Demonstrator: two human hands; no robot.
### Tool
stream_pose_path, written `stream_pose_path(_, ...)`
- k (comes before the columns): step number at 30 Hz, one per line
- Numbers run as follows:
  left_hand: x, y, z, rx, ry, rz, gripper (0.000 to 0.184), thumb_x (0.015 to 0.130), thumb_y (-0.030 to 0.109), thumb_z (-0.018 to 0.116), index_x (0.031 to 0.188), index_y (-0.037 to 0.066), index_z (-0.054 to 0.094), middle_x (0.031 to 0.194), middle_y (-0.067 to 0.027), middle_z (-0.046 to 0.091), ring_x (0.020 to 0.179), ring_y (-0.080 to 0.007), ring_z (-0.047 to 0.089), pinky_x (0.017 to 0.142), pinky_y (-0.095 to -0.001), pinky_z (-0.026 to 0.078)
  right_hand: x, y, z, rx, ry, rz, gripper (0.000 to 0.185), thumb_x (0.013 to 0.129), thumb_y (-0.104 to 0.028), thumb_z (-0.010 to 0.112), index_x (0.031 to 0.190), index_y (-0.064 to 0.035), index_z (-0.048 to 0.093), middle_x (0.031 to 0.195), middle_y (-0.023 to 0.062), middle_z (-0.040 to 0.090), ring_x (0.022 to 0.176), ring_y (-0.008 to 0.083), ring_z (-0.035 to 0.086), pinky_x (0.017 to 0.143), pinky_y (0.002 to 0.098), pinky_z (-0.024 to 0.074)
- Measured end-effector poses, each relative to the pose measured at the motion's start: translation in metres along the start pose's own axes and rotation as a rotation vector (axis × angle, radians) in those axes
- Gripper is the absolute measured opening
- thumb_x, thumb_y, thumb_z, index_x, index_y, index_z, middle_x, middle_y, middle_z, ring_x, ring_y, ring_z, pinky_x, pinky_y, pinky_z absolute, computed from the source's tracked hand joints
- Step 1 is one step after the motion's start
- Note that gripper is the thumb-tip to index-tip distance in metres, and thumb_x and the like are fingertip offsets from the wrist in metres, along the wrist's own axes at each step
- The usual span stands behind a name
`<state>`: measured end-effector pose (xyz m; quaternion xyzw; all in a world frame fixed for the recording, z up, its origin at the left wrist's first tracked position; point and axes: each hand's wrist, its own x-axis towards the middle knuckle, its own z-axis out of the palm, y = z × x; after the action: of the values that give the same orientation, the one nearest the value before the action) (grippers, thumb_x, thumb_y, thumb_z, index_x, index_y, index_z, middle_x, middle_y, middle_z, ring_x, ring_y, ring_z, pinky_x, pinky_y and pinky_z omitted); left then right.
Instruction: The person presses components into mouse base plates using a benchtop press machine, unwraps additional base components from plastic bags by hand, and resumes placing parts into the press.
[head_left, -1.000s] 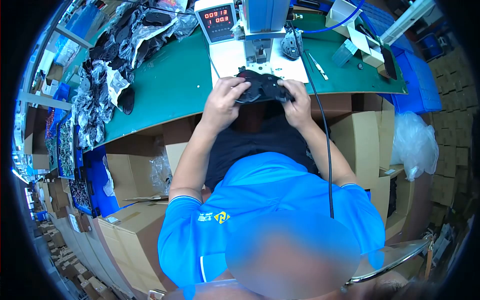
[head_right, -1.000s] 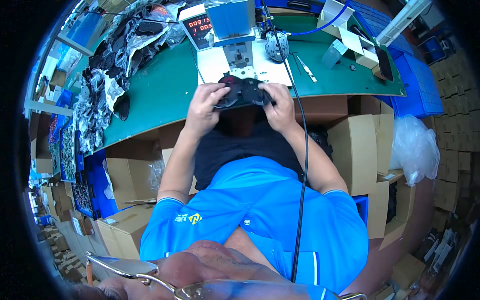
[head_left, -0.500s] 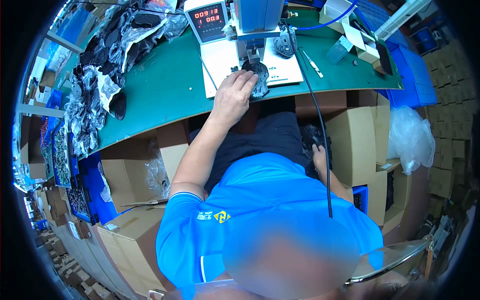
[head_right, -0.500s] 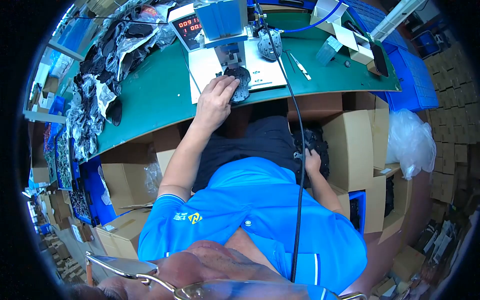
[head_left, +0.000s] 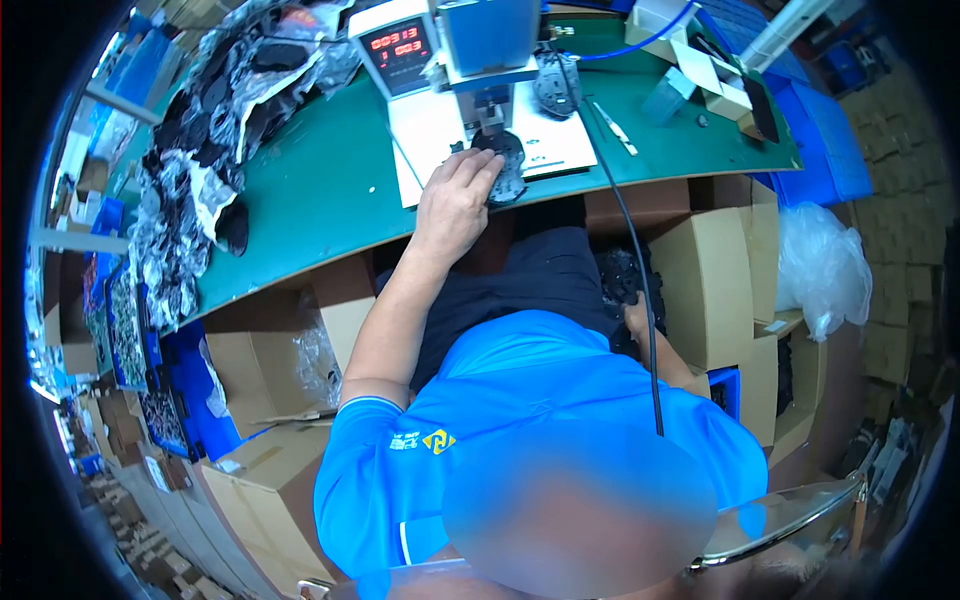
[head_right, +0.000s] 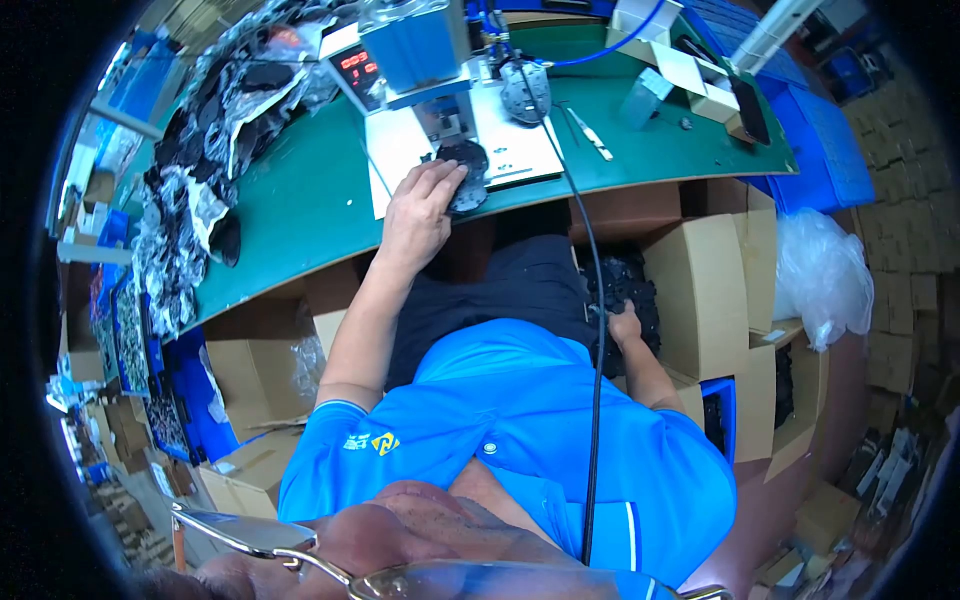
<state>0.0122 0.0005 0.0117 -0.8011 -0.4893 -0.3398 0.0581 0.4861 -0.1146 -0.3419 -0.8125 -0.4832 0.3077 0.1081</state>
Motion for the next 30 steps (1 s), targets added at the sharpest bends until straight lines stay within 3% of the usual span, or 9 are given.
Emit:
stream_pose_path(3,0.000,0.001,0.000,0.000,0.003,-0.007,0.054,0.080,-0.010,0.069,0.131,0.002,0.077,0.134,-0.0155,0.077,0.128,-0.0378,0.072,0.109,-0.0511,0.060,-0.022,-0.082,-0.035,0.072,-0.021,-0.079,0.056,0.101,-0.024,0.072,0.154,-0.0095,0.065,0.116,0.0256,0.080,0.113,0.0438,0.077,0.102,0.0516,0.0587)
stream_pose_path(7,-0.001,0.002,0.002,-0.008,0.014,-0.019,0.057,0.078,-0.011,0.068,0.133,0.002,0.076,0.135,-0.0156,0.077,0.128,-0.0386,0.072,0.109,-0.0513,0.060,-0.040,-0.180,-0.061,0.277,0.045,-0.580,0.047,0.103,-0.016,0.070,0.148,-0.0077,0.067,0.109,0.0232,0.077,0.108,0.0416,0.076,0.096,0.0508,0.0603)
stream_pose_path(11,-0.002,0.001,0.001,-0.012,0.002,-0.028,0.060,0.076,-0.013,0.067,0.133,0.003,0.076,0.135,-0.0159,0.076,0.128,-0.0390,0.071,0.110,-0.0514,0.059,-0.095,-0.294,-0.112,0.362,0.134,-0.951,0.043,0.100,-0.008,0.074,0.143,-0.0060,0.070,0.112,0.0206,0.074,0.104,0.0388,0.076,0.094,0.0465,0.0608)
stream_pose_path(15,0.000,0.004,-0.002,-0.018,-0.007,-0.031,0.063,0.074,-0.013,0.067,0.134,0.002,0.075,0.137,-0.0160,0.076,0.130,-0.0392,0.070,0.112,-0.0512,0.058,-0.102,-0.362,-0.132,0.381,0.315,-1.269,0.041,0.093,-0.006,0.080,0.134,-0.0013,0.074,0.116,0.0193,0.076,0.110,0.0408,0.074,0.098,0.0494,0.0581)
stream_pose_path(20,-0.003,0.002,0.003,-0.021,0.001,-0.013,0.064,0.075,-0.013,0.065,0.136,0.002,0.076,0.137,-0.0164,0.076,0.130,-0.0392,0.070,0.113,-0.0506,0.059,-0.082,-0.409,-0.126,0.293,0.361,-1.432,0.046,0.085,-0.007,0.081,0.130,-0.0058,0.076,0.122,0.0144,0.073,0.117,0.0363,0.070,0.102,0.0502,0.0534)
stream_pose_path(25,-0.002,0.001,0.004,-0.054,-0.011,-0.046,0.070,0.073,-0.017,0.062,0.139,0.003,0.075,0.140,-0.0183,0.074,0.132,-0.0421,0.068,0.116,-0.0515,0.057,-0.070,-0.418,-0.116,0.288,0.352,-1.466,0.048,0.080,-0.007,0.078,0.128,-0.0062,0.077,0.121,0.0158,0.074,0.116,0.0381,0.071,0.103,0.0516,0.0545)
stream_pose_path(30,-0.007,-0.009,0.016,-0.145,0.065,-0.076,0.055,0.078,-0.013,0.065,0.130,0.001,0.076,0.134,-0.0210,0.077,0.130,-0.0440,0.071,0.112,-0.0532,0.059,-0.060,-0.420,-0.101,0.278,0.228,-1.423,0.056,0.077,-0.008,0.074,0.133,-0.0057,0.078,0.125,0.0179,0.076,0.123,0.0398,0.068,0.110,0.0524,0.0545)
